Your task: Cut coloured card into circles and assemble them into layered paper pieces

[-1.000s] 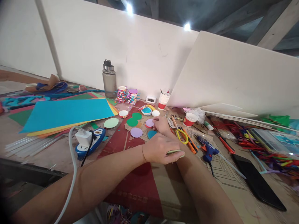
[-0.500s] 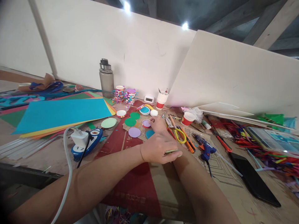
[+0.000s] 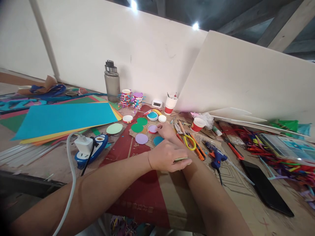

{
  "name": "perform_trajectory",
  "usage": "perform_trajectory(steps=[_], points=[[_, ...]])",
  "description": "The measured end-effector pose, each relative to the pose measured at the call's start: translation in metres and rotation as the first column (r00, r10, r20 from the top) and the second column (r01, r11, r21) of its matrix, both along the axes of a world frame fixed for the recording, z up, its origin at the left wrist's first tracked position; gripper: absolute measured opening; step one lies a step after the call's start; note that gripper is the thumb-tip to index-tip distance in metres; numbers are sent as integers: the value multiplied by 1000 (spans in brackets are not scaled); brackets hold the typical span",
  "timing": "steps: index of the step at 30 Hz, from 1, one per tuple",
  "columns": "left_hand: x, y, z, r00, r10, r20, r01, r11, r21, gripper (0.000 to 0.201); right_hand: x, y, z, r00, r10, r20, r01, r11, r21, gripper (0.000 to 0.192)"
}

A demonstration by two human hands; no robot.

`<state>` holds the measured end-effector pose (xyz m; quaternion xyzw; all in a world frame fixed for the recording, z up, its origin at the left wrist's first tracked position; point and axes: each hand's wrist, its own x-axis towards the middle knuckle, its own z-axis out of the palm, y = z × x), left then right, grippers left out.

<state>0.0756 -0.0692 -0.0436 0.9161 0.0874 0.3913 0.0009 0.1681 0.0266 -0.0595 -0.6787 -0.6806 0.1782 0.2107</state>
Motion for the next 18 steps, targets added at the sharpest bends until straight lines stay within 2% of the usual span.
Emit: perform_trajectory(steps=[9, 15, 18], points=[[0, 1, 0, 1000, -25, 16, 25, 999, 27, 38, -2, 1, -3, 999, -46, 8, 45, 999, 25, 11], [2, 3, -4, 999, -13, 43, 12, 999, 30, 40, 7, 5, -6, 999, 7, -46, -6, 1000, 26, 24], [3, 3, -4, 1000, -8, 21, 7, 1000, 16, 38, 7, 6, -7, 996, 59, -67, -57, 998, 39, 21]])
